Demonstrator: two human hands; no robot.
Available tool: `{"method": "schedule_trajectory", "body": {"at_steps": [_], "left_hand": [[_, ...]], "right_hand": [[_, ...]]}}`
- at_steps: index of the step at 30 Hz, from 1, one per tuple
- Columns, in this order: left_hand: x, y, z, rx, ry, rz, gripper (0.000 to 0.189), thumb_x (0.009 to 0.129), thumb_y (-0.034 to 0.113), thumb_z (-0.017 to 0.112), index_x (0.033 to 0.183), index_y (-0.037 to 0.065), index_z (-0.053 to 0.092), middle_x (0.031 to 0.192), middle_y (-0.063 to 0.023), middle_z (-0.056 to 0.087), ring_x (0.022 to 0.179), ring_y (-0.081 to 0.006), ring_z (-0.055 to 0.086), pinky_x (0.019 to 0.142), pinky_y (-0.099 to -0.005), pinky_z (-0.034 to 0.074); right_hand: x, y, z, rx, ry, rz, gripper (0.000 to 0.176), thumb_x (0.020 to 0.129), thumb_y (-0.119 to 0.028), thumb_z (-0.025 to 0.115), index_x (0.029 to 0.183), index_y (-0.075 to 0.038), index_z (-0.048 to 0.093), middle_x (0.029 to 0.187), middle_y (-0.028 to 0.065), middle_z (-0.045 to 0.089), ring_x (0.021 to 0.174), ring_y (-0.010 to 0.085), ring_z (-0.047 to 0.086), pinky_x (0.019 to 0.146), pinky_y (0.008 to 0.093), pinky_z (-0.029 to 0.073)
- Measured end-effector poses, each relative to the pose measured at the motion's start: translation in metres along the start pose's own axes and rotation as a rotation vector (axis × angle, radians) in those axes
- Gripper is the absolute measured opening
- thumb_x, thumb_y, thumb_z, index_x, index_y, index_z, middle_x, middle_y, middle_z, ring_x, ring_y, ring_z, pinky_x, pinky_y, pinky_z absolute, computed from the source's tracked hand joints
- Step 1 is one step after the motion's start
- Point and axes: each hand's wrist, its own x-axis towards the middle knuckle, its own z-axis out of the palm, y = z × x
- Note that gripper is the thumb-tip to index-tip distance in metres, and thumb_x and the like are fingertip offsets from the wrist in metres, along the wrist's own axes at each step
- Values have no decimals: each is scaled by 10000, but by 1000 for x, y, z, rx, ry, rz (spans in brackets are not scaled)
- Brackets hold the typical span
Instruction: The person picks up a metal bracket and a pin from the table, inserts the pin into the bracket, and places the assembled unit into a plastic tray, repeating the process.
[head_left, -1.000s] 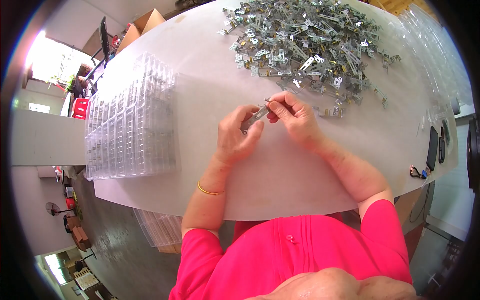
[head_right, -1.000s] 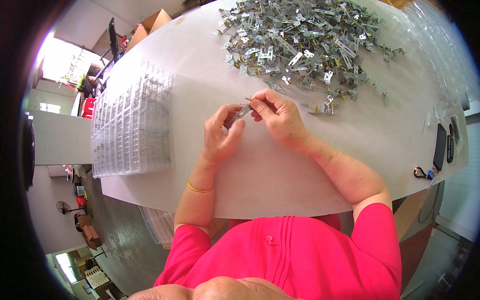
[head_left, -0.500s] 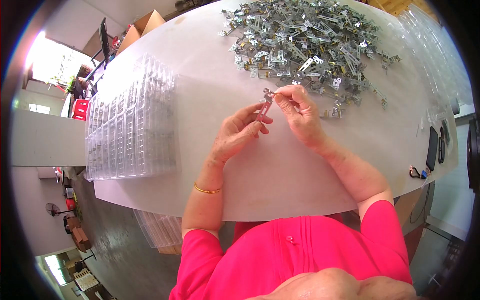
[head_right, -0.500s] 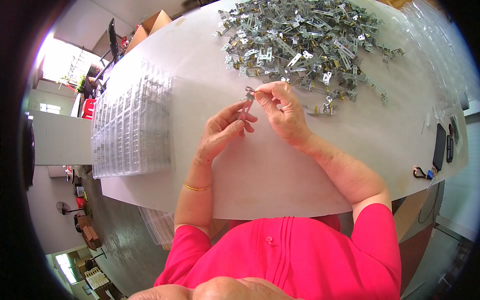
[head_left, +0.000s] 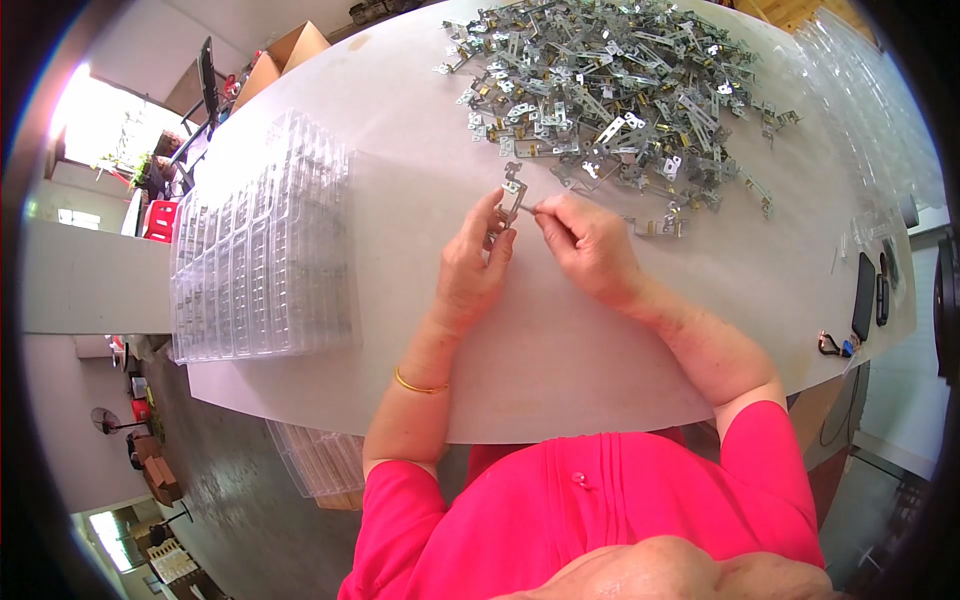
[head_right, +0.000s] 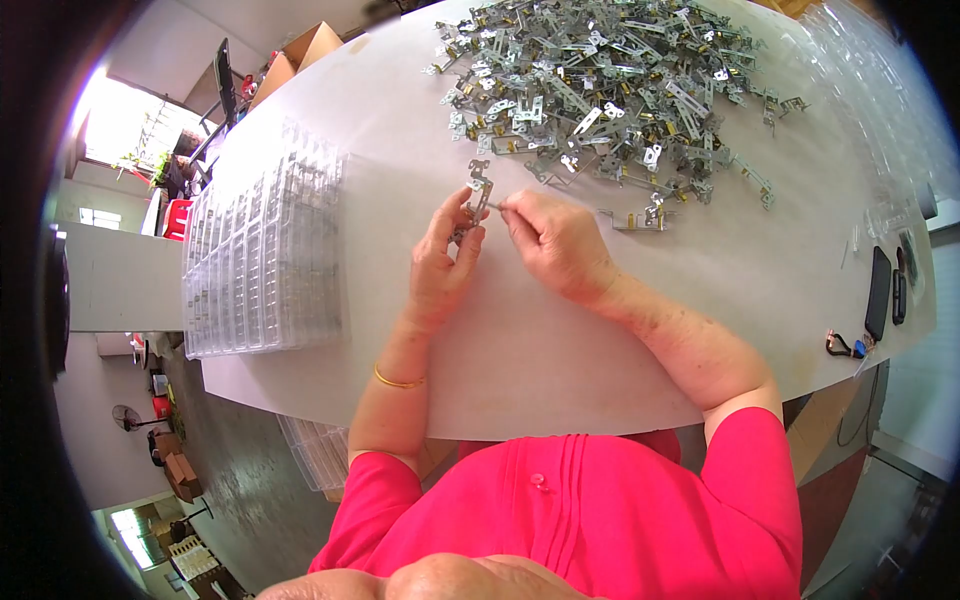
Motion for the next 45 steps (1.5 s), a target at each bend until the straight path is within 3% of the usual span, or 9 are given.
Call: {"method": "schedule_trajectory", "body": {"at_steps": [2, 14, 17, 19, 23, 29, 31, 35, 45], "left_hand": [[-1, -1, 2, 72, 31, 63, 522, 920, -19, 632, 1419, 17, 485, 992, -82, 681, 843, -144, 643, 763, -288, 541], [-3, 1, 9, 188, 125, 164, 522, 926, -9, 615, 1410, -9, 421, 1037, -111, 703, 796, -157, 635, 698, -294, 518], [0, 8, 3, 17, 134, -59, 389, 942, 16, 604, 1309, -16, 479, 1014, -95, 710, 769, -126, 620, 689, -277, 512], [4, 15, -4, -317, 100, -432, 306, 941, 41, 613, 1228, -13, 521, 967, -68, 702, 731, -87, 595, 661, -252, 503], [7, 12, -13, -371, 62, -532, 268, 935, 84, 636, 1174, -11, 560, 925, -50, 692, 701, -59, 575, 632, -231, 495], [3, 4, -7, -114, 94, -463, 210, 922, 132, 669, 1074, -8, 630, 843, -31, 671, 672, -47, 551, 581, -234, 479], [2, 2, -4, 164, 203, -220, 169, 912, 116, 675, 1041, 8, 661, 794, -24, 642, 641, -64, 521, 584, -245, 467], [2, 5, -2, 238, 289, -165, 158, 908, 122, 681, 1028, 19, 675, 783, -29, 633, 629, -76, 498, 599, -248, 461], [1, -15, -6, 594, 255, 31, 201, 838, 132, 704, 1014, 35, 693, 957, -135, 683, 930, -307, 621, 880, -435, 455]], "right_hand": [[-2, 5, 1, -127, -85, -191, 51, 935, -75, 646, 975, -46, 631, 834, 159, 670, 723, 348, 657, 608, 401, 497], [-1, 3, -1, 15, -72, -60, 53, 946, -85, 639, 962, -40, 614, 756, 165, 647, 643, 334, 633, 568, 391, 475], [-3, -2, -3, 25, -119, 106, 65, 962, -95, 632, 970, -33, 616, 722, 147, 637, 590, 243, 602, 552, 348, 458], [-3, -1, -1, 63, -114, 148, 69, 968, -103, 629, 977, -35, 620, 713, 124, 632, 588, 196, 583, 550, 327, 449], [-4, 8, 2, 142, -110, 234, 82, 981, -121, 623, 990, -41, 632, 692, 51, 624, 595, 108, 548, 550, 288, 439], [-3, 10, 3, 192, -118, 289, 94, 986, -137, 617, 979, -46, 638, 701, 13, 627, 623, 80, 565, 575, 264, 459], [-3, 11, 3, 194, -116, 287, 96, 986, -141, 618, 978, -47, 639, 704, 14, 629, 627, 78, 569, 579, 262, 462], [-3, 11, 2, 209, -113, 299, 101, 986, -147, 620, 977, -48, 642, 717, 12, 636, 634, 73, 575, 586, 260, 467], [-3, 14, 4, 234, -108, 313, 104, 984, -148, 622, 979, -46, 646, 716, 10, 638, 628, 67, 564, 582, 254, 456]]}}
